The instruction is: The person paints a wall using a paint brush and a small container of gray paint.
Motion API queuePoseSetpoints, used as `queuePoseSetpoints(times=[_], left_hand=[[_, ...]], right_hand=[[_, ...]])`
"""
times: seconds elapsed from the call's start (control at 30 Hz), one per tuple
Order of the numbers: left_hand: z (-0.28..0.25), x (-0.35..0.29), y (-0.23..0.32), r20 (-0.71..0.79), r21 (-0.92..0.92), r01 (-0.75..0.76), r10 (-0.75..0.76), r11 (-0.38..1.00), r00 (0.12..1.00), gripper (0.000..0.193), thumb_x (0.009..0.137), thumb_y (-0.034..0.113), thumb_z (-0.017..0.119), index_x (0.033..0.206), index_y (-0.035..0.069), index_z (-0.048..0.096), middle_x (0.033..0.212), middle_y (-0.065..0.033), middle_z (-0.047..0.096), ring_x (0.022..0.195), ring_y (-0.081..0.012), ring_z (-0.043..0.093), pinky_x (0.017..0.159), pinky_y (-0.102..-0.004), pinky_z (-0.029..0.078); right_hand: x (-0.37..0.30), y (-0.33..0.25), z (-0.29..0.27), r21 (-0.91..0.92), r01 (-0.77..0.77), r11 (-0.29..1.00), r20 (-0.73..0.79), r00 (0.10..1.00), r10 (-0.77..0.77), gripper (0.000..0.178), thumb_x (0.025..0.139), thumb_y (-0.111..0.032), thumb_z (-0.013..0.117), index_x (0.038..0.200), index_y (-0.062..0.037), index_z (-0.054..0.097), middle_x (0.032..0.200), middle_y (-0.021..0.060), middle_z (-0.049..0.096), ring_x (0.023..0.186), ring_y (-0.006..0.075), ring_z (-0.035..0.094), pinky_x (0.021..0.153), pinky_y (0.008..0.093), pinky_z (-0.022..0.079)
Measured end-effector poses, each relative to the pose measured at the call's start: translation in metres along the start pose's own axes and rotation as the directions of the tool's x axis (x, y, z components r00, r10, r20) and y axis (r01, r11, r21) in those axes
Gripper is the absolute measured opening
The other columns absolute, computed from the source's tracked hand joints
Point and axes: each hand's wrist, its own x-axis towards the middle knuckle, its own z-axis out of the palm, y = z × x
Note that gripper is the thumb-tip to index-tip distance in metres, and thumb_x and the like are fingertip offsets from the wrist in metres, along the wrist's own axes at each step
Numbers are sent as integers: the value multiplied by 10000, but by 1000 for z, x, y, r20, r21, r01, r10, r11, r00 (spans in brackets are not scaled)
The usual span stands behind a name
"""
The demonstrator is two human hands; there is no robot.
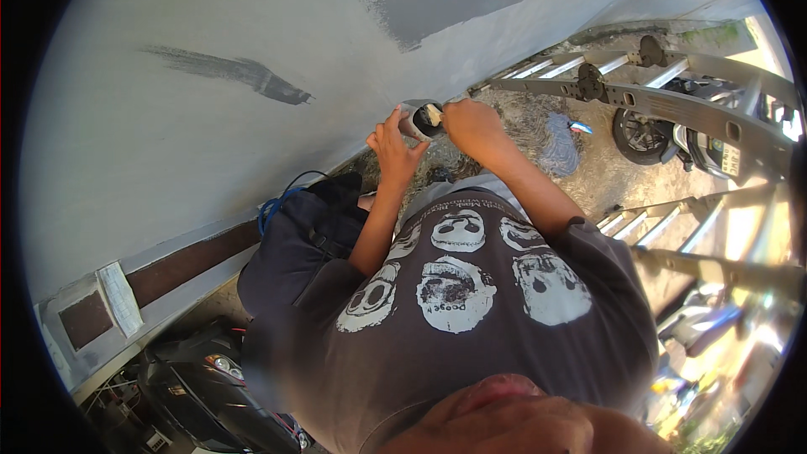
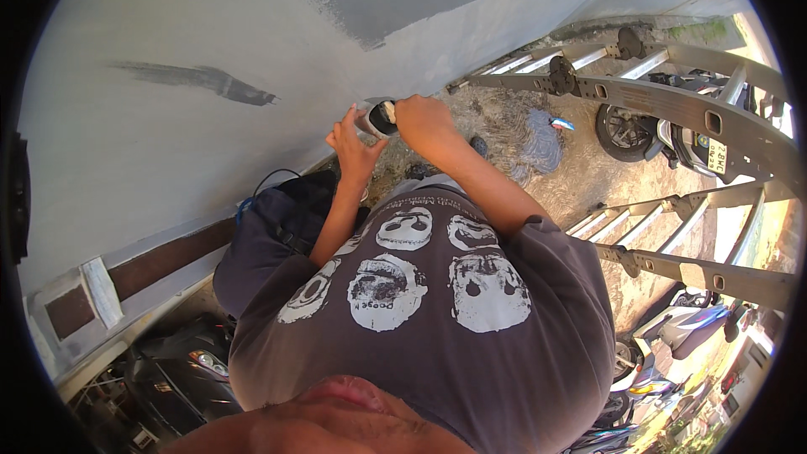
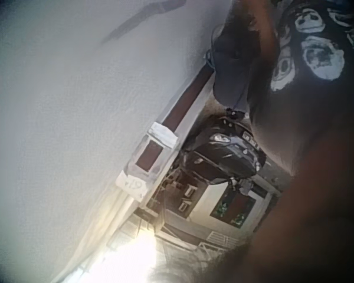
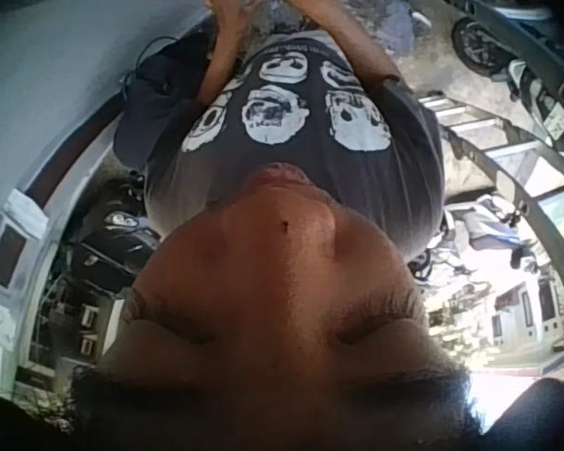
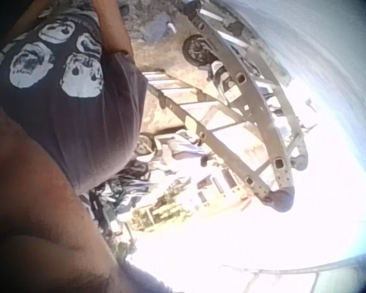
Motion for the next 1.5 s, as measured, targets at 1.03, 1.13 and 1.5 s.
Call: queuePoseSetpoints(times=[1.03, 1.13, 1.5], left_hand=[[2, 17, -14, 108, -4, -59, 59, 998, 992, 1029, 558, 224, 969, 1472, 138, 503, 1287, 1, 640, 1086, -222, 544, 938, -431, 288], [10, 23, -12, 137, -2, -107, 106, 994, 985, 938, 574, 215, 960, 1415, 163, 547, 1303, -1, 625, 1106, -217, 547, 935, -434, 289], [19, 28, -14, 157, -54, -144, 150, 988, 976, 798, 557, 163, 934, 1281, 156, 598, 1280, -1, 640, 1095, -225, 564, 912, -434, 288]], right_hand=[[-57, 10, -50, -17, -66, 998, -156, 986, 63, 175, 913, -223, 689, 1007, -85, 740, 995, 134, 694, 820, 351, 727, 704, 469, 593], [-63, 15, -57, -69, -120, 990, -107, 988, 112, 174, 916, -237, 678, 983, -89, 742, 975, 142, 706, 831, 352, 729, 711, 471, 595], [-74, 32, -68, -104, -141, 985, -99, 986, 131, 169, 912, -240, 669, 941, -85, 732, 881, 159, 717, 820, 379, 719, 713, 489, 582]])
